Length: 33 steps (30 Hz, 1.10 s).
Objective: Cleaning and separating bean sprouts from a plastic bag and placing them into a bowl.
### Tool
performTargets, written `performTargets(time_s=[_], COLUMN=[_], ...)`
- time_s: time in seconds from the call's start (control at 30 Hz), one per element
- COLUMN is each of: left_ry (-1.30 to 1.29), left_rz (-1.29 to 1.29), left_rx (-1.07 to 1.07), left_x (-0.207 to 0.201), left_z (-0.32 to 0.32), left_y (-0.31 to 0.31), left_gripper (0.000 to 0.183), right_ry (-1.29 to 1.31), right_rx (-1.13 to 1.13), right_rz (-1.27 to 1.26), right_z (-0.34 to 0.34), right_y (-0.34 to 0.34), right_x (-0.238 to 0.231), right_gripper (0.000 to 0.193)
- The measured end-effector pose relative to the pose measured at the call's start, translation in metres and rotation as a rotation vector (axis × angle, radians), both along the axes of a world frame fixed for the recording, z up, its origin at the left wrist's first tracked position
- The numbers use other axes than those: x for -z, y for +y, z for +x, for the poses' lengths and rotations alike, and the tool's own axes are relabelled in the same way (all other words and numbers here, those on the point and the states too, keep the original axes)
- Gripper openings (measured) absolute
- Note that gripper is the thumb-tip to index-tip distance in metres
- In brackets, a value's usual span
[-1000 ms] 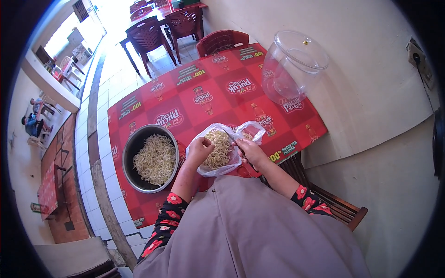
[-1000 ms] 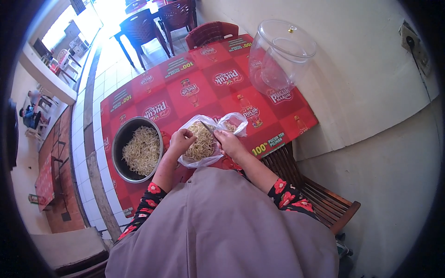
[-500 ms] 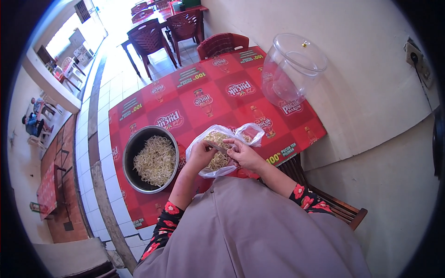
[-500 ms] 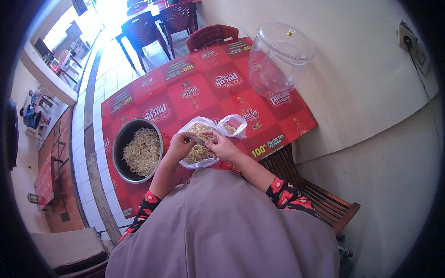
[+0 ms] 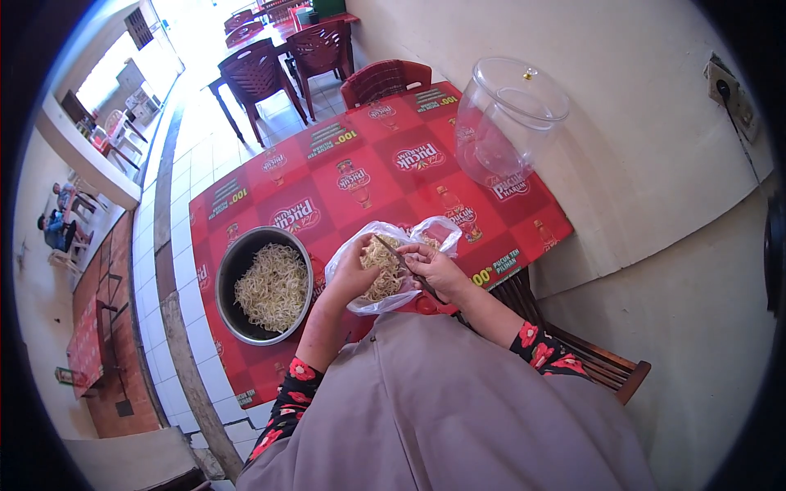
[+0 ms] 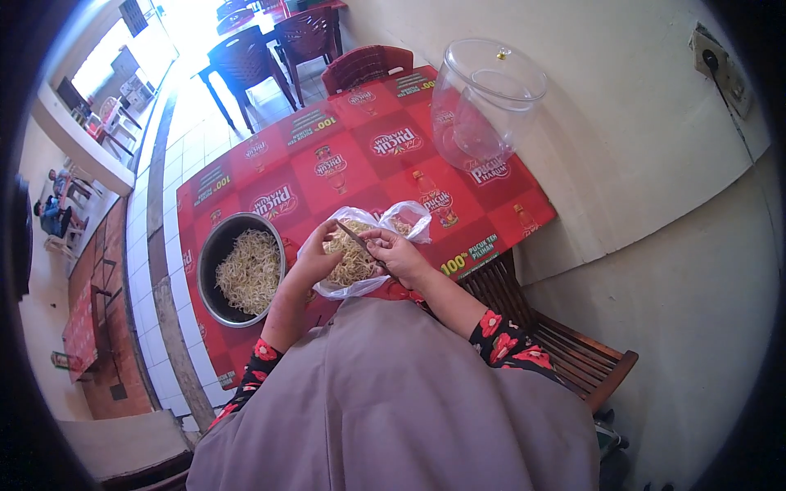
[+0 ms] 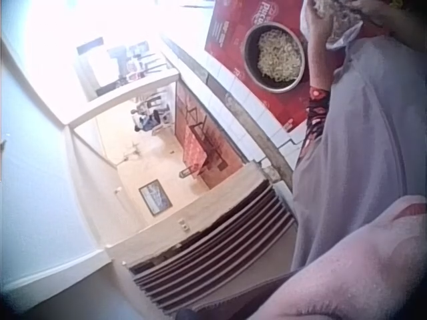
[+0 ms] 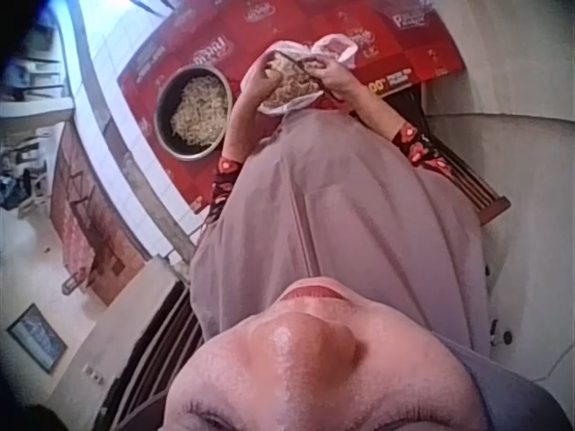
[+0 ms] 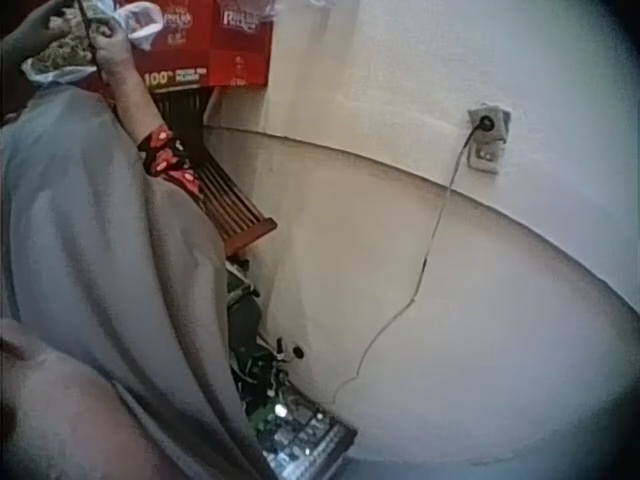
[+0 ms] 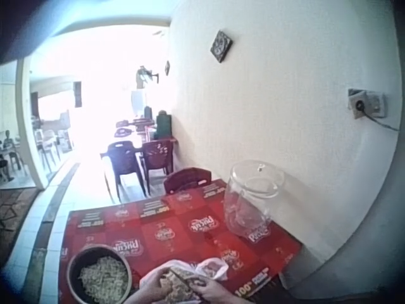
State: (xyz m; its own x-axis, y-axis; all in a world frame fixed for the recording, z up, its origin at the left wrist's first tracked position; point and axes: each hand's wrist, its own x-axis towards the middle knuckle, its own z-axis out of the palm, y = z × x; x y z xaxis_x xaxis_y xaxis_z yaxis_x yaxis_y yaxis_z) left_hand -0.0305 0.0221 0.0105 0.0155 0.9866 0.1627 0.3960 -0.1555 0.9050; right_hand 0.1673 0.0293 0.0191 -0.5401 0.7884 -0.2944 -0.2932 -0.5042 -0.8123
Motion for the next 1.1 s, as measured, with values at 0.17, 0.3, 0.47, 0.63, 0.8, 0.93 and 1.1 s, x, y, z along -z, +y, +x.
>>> performTargets(time_s=[0.17,0.3,0.47,0.63,0.8,0.93,1.1], left_ry=[-0.096,0.057,0.024,-0.220,-0.215,-0.085,-0.078], left_rz=[-0.371,-0.258,-0.232,-0.386,-0.347,-0.299,-0.348], left_rx=[0.133,0.158,0.133,0.171,0.217,0.197,0.223], left_x=[-0.030,-0.033,-0.020,-0.012,-0.026,-0.030,-0.023], left_z=[0.001,0.013,0.012,0.017,0.034,0.039,0.037], left_y=[-0.002,-0.003,0.001,0.005,0.000,-0.001,-0.006], left_gripper=[0.037,0.026,0.021,0.018,0.016,0.017,0.023], right_ry=[0.024,0.092,0.134,0.073,0.027,0.011,-0.058], right_rx=[0.029,0.021,-0.026,-0.006,0.055,0.117,0.251], right_rz=[-0.097,-0.134,-0.059,0.045,0.068,0.076,0.095], right_z=[-0.001,-0.003,-0.001,0.006,0.016,0.017,0.021], right_y=[-0.001,0.000,-0.001,-0.003,-0.002,-0.001,0.015], right_x=[-0.002,0.000,-0.005,-0.012,-0.008,-0.001,0.006], right_gripper=[0.019,0.021,0.022,0.018,0.012,0.011,0.008])
